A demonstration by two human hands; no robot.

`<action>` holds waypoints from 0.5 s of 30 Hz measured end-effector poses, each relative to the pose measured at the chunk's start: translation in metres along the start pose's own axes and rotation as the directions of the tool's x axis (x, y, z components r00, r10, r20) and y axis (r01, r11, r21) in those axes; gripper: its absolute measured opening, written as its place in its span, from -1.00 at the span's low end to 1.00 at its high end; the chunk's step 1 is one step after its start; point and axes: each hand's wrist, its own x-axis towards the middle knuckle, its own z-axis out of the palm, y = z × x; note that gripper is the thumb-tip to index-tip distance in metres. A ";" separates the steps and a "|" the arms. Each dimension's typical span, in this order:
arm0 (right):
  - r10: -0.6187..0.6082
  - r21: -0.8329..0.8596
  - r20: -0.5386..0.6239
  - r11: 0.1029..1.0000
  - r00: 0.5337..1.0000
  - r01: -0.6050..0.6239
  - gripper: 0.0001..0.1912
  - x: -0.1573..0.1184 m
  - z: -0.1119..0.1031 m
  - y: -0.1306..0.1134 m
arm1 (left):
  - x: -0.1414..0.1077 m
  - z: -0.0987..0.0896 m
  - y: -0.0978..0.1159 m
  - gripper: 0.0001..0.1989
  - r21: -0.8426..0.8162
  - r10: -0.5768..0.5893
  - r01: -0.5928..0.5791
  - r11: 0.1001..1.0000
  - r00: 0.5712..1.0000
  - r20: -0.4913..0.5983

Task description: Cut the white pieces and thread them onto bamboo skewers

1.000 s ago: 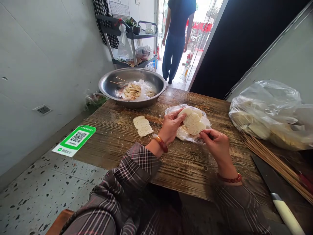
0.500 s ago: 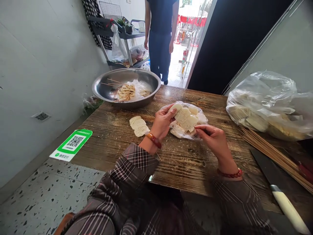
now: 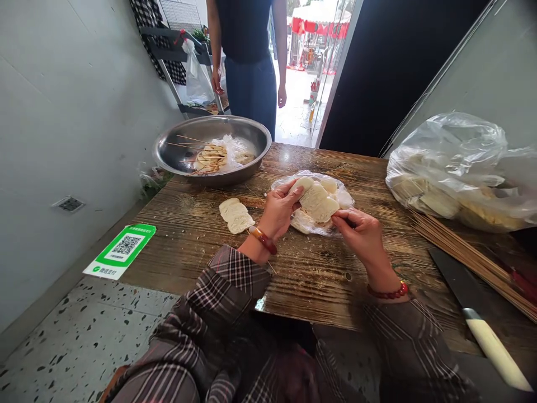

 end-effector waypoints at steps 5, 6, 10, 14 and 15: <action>-0.010 -0.056 0.029 0.998 1.000 0.011 -0.83 -0.003 -0.001 -0.001 | 0.000 -0.002 -0.002 -0.52 0.009 -0.010 0.010 1.000 1.000 -0.008; -0.020 -0.078 0.036 0.997 0.999 0.023 -0.83 -0.004 -0.002 -0.001 | 0.000 -0.002 -0.002 -0.52 0.014 -0.014 0.014 1.000 1.000 -0.002; -0.073 -0.149 0.025 0.986 0.997 0.075 -0.82 -0.005 -0.002 -0.002 | 0.001 -0.005 -0.002 -0.51 0.055 0.002 -0.001 0.999 1.000 -0.012; -0.016 -0.130 -0.090 0.992 0.996 0.005 -0.84 -0.007 -0.001 -0.002 | 0.002 -0.006 0.005 -0.37 0.219 0.163 -0.130 0.967 0.977 -0.140; 0.022 -0.111 -0.115 0.993 0.993 -0.035 -0.84 -0.007 0.000 -0.002 | 0.001 -0.004 0.008 -0.35 0.270 0.240 -0.189 0.944 0.956 -0.168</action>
